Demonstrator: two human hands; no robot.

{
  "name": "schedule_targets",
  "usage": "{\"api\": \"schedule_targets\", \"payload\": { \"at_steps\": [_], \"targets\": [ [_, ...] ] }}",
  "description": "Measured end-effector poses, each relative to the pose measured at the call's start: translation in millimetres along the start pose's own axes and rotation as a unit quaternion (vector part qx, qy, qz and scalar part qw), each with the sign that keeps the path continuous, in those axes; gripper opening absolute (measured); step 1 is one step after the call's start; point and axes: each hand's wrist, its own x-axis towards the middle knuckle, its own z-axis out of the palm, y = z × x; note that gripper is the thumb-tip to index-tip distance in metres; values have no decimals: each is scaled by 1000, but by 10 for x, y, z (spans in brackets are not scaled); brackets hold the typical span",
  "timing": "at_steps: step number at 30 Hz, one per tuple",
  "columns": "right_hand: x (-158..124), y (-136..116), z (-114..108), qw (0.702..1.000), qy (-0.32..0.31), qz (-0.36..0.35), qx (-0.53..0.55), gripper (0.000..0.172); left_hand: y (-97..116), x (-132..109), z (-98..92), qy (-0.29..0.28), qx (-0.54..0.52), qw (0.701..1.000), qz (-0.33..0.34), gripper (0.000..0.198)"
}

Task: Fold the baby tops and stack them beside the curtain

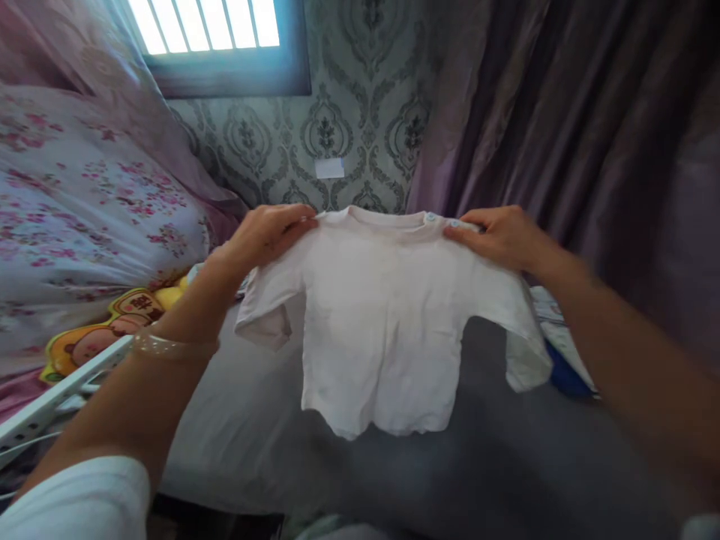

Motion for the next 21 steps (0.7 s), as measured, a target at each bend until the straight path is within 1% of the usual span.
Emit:
{"api": "schedule_targets", "payload": {
  "at_steps": [3,5,8,10,12,14,17,21],
  "targets": [
    [82,152,422,998,-57,-4,-22,50,-235,-58,491,-82,-36,996,-15,28],
    [105,236,729,994,-103,9,-45,47,-381,-126,852,-118,-46,992,-31,28],
    [108,328,1138,984,-151,26,-92,43,-540,-220,1325,-160,-32,984,-66,32],
    [104,376,1349,980,-161,34,-115,42,-608,-257,1562,-180,-19,980,-81,35],
    [105,420,1507,976,-168,44,-130,41,-655,-278,1737,-197,-2,976,-93,37],
    [112,463,1628,973,-179,50,-140,43,-685,-294,1864,-213,16,971,-104,38],
    [128,528,1787,967,-196,57,-153,46,-712,-322,2004,-229,32,966,-117,38],
    [161,625,2025,958,-215,78,-172,45,-757,-358,2167,-237,46,964,-115,40]
  ]
}}
